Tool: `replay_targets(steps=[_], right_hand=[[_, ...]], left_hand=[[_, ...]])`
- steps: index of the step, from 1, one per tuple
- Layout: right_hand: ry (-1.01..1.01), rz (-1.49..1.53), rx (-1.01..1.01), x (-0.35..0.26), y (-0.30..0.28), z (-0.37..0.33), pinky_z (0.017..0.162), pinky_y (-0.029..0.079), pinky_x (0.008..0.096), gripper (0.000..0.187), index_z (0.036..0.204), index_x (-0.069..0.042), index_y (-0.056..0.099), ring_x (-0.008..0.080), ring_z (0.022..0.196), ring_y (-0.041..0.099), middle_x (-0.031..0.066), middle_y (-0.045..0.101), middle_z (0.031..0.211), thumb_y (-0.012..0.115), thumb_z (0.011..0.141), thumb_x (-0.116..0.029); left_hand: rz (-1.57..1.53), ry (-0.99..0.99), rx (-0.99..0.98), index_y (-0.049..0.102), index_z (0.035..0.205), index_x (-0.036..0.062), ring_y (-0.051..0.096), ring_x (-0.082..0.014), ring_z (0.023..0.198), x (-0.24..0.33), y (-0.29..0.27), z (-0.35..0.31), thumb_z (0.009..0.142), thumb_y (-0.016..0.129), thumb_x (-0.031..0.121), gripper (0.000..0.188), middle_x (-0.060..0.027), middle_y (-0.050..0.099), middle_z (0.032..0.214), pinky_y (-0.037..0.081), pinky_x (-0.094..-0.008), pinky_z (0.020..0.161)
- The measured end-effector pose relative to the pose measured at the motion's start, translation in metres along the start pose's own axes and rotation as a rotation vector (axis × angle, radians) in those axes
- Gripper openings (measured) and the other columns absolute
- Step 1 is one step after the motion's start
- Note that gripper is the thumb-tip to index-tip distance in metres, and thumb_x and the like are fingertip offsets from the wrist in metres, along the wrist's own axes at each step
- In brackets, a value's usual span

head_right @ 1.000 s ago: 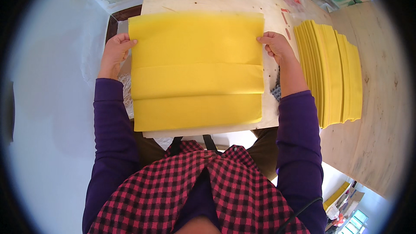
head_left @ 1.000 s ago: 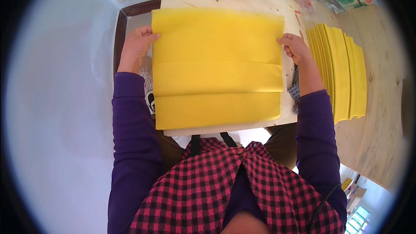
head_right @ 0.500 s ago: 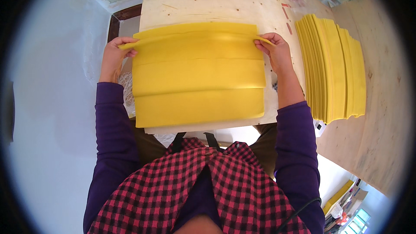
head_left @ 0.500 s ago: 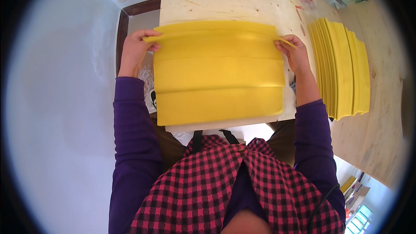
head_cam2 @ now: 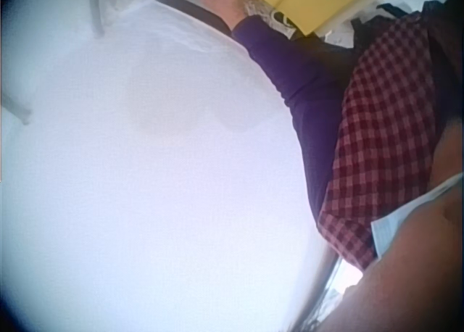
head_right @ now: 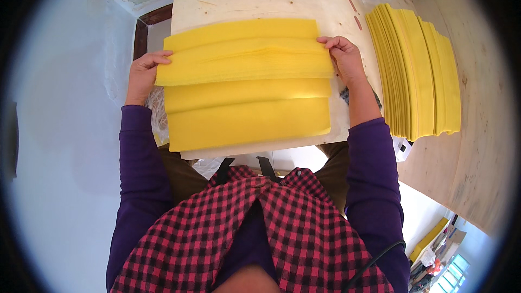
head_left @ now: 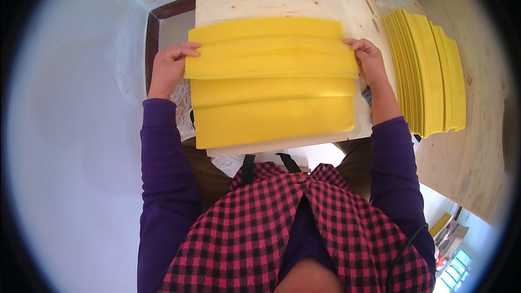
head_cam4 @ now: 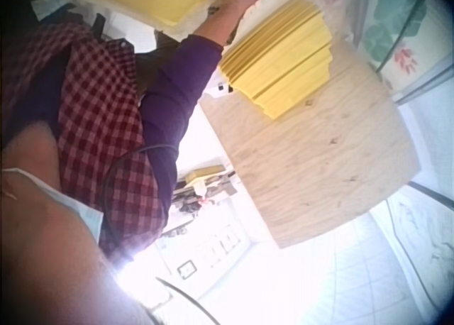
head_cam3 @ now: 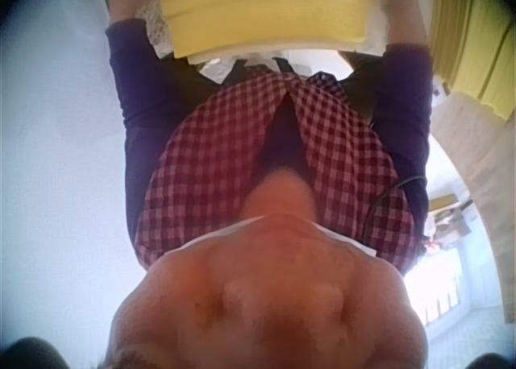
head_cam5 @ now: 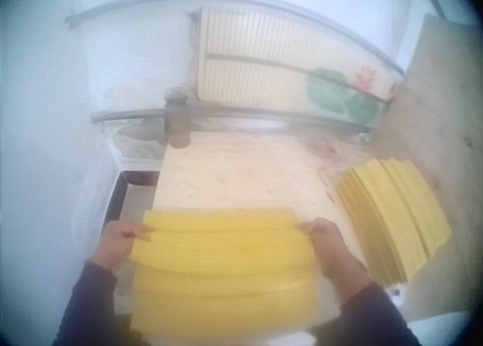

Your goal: The person folds large yellow sheets on a wooden table, pressing the creases and stacking the folded sheets to the right. The person repeats this process with multiple sheets, handling them one at a time.

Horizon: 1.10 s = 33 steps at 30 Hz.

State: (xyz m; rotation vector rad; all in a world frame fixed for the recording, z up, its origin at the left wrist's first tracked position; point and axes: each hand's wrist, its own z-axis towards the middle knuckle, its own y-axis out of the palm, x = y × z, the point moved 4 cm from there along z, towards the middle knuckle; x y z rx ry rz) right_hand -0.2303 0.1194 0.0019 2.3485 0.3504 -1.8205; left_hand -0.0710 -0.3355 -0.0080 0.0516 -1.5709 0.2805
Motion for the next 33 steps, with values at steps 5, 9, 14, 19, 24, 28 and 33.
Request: replay_targets(steps=[5, 9, 14, 19, 24, 28, 33], right_hand=[[-0.006, 0.108, -0.002, -0.001, 0.003, -0.003, 0.088, 0.050, 0.0281, 0.028, 0.084, -0.003, 0.059, 0.0183, 0.098, 0.062, 0.0119, 0.065, 0.111, 0.038, 0.081, 0.016], [-0.004, 0.103, 0.004, -0.001, 0.003, -0.003, 0.090, 0.050, 0.0288, 0.027, 0.084, -0.003, 0.059, 0.0184, 0.099, 0.061, 0.0118, 0.066, 0.111, 0.039, 0.081, 0.015], [-0.015, 0.075, 0.008, -0.003, 0.005, -0.002, 0.087, 0.049, 0.0273, 0.026, 0.086, -0.004, 0.060, 0.0171, 0.097, 0.062, 0.0108, 0.067, 0.109, 0.040, 0.083, 0.013], [-0.027, 0.009, -0.004, -0.003, 0.006, -0.002, 0.072, 0.047, 0.0227, 0.021, 0.091, -0.006, 0.062, 0.0099, 0.084, 0.059, 0.0081, 0.067, 0.110, 0.044, 0.090, 0.005], [-0.030, 0.048, 0.013, -0.003, 0.008, -0.002, 0.070, 0.047, 0.0216, 0.021, 0.093, -0.006, 0.062, 0.0095, 0.083, 0.059, 0.0078, 0.067, 0.108, 0.045, 0.091, 0.004], [-0.012, 0.039, 0.032, -0.005, 0.007, -0.002, 0.083, 0.049, 0.0247, 0.021, 0.090, -0.004, 0.062, 0.0141, 0.093, 0.061, 0.0088, 0.067, 0.106, 0.045, 0.087, 0.008], [-0.037, 0.020, 0.031, -0.004, 0.009, -0.003, 0.073, 0.047, 0.0218, 0.020, 0.091, -0.006, 0.063, 0.0107, 0.086, 0.060, 0.0067, 0.068, 0.105, 0.046, 0.089, 0.005]], left_hand=[[0.051, 0.070, -0.019, 0.070, 0.088, -0.0005, 0.064, -0.0164, 0.095, -0.002, -0.001, 0.000, 0.082, 0.059, -0.010, 0.016, -0.0115, 0.066, 0.112, 0.052, -0.0264, 0.083], [0.038, 0.083, 0.039, 0.072, 0.087, 0.0005, 0.064, -0.0160, 0.093, -0.005, -0.001, 0.002, 0.081, 0.058, -0.010, 0.019, -0.0107, 0.067, 0.112, 0.051, -0.0258, 0.082], [0.050, 0.129, 0.092, 0.073, 0.087, 0.0025, 0.064, -0.0159, 0.092, -0.007, 0.001, 0.002, 0.081, 0.058, -0.011, 0.021, -0.0102, 0.068, 0.111, 0.051, -0.0252, 0.081], [0.232, 0.205, 0.098, 0.074, 0.088, 0.0040, 0.064, -0.0191, 0.096, -0.007, 0.003, -0.002, 0.080, 0.056, -0.012, 0.025, -0.0113, 0.068, 0.111, 0.050, -0.0261, 0.084], [0.274, 0.224, 0.072, 0.074, 0.089, 0.0041, 0.063, -0.0224, 0.101, -0.007, 0.005, -0.007, 0.078, 0.053, -0.013, 0.029, -0.0120, 0.068, 0.111, 0.048, -0.0283, 0.089], [0.268, 0.213, 0.052, 0.074, 0.089, 0.0041, 0.063, -0.0229, 0.103, -0.006, 0.005, -0.008, 0.078, 0.052, -0.014, 0.030, -0.0126, 0.068, 0.112, 0.048, -0.0287, 0.091], [0.285, 0.233, 0.050, 0.074, 0.090, 0.0039, 0.063, -0.0239, 0.104, -0.007, 0.005, -0.008, 0.078, 0.051, -0.014, 0.031, -0.0131, 0.067, 0.113, 0.048, -0.0291, 0.091]])
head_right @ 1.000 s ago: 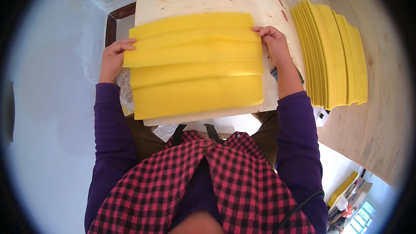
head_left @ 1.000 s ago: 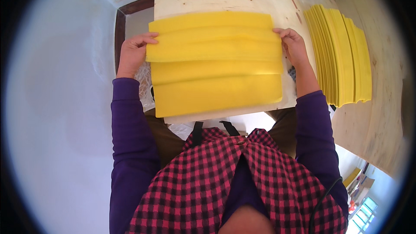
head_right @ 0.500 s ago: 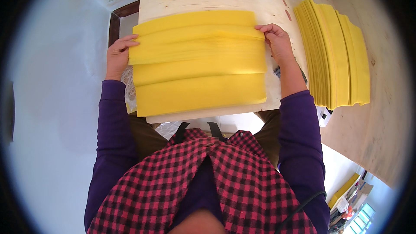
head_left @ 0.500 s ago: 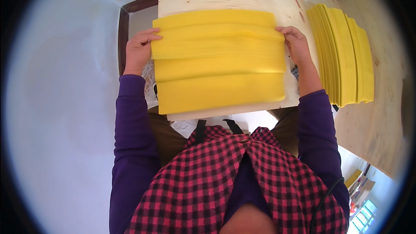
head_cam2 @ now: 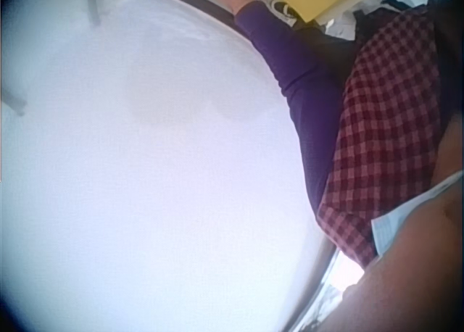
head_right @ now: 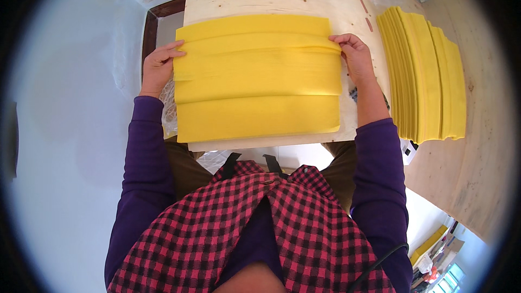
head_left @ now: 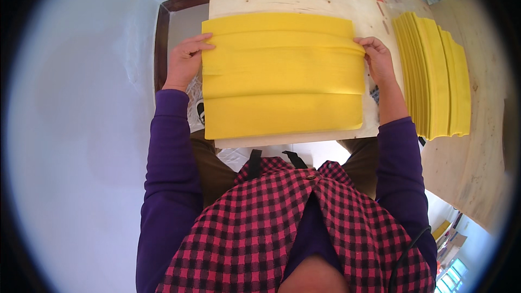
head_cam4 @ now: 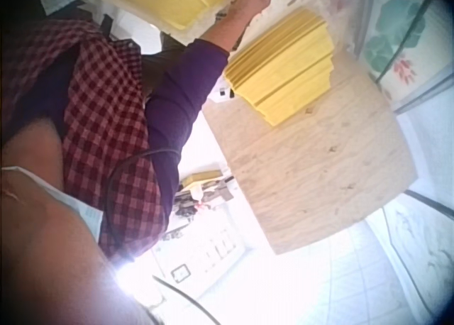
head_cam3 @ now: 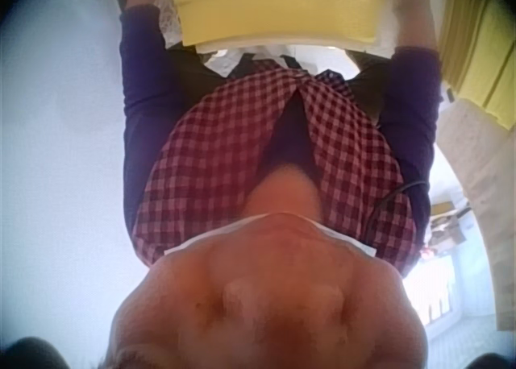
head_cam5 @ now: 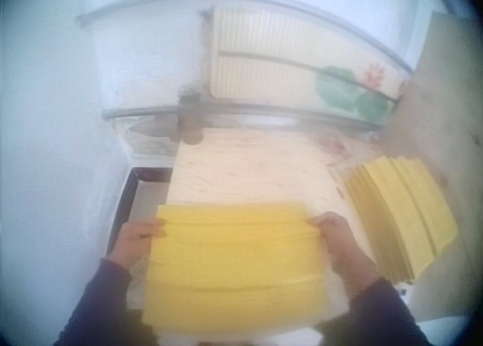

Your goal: The person folds large yellow sheets on a wooden table, pressing the creases and stacking the folded sheets to the right. The person repeats this process with multiple sheets, handling them one at a time.

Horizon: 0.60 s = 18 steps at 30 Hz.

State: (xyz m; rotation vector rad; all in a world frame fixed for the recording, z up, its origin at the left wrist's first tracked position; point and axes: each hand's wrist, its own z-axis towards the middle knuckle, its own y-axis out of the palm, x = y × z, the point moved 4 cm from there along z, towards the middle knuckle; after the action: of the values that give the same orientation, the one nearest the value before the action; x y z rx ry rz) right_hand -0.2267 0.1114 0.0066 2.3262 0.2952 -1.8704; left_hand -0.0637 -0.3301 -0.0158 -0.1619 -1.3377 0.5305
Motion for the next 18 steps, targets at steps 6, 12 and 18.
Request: replay_targets(steps=[6, 12, 18], right_hand=[[0.013, -0.046, 0.013, 0.001, -0.003, 0.002, 0.083, 0.048, 0.0252, 0.023, 0.089, -0.005, 0.063, 0.0129, 0.092, 0.060, 0.0067, 0.068, 0.104, 0.044, 0.084, 0.007], [-0.090, -0.254, 0.075, -0.021, -0.003, 0.002, 0.081, 0.046, 0.0247, 0.023, 0.090, -0.004, 0.065, 0.0110, 0.088, 0.058, 0.0052, 0.068, 0.101, 0.045, 0.084, 0.005], [-0.279, -0.466, 0.083, -0.060, 0.033, 0.002, 0.081, 0.046, 0.0250, 0.021, 0.104, -0.003, 0.067, 0.0090, 0.092, 0.056, 0.0016, 0.067, 0.097, 0.053, 0.090, -0.009]], left_hand=[[0.021, 0.029, -0.027, 0.073, 0.090, 0.0022, 0.064, -0.0205, 0.101, -0.002, -0.002, 0.001, 0.079, 0.051, -0.013, 0.029, -0.0124, 0.067, 0.114, 0.049, -0.0265, 0.087], [0.041, 0.019, -0.050, 0.073, 0.089, 0.0026, 0.064, -0.0222, 0.101, -0.004, -0.002, 0.001, 0.078, 0.051, -0.012, 0.028, -0.0119, 0.068, 0.114, 0.049, -0.0272, 0.087], [0.004, 0.001, -0.039, 0.073, 0.087, 0.0033, 0.065, -0.0242, 0.099, -0.005, -0.002, 0.000, 0.078, 0.052, -0.010, 0.026, -0.0110, 0.068, 0.113, 0.050, -0.0283, 0.087]])
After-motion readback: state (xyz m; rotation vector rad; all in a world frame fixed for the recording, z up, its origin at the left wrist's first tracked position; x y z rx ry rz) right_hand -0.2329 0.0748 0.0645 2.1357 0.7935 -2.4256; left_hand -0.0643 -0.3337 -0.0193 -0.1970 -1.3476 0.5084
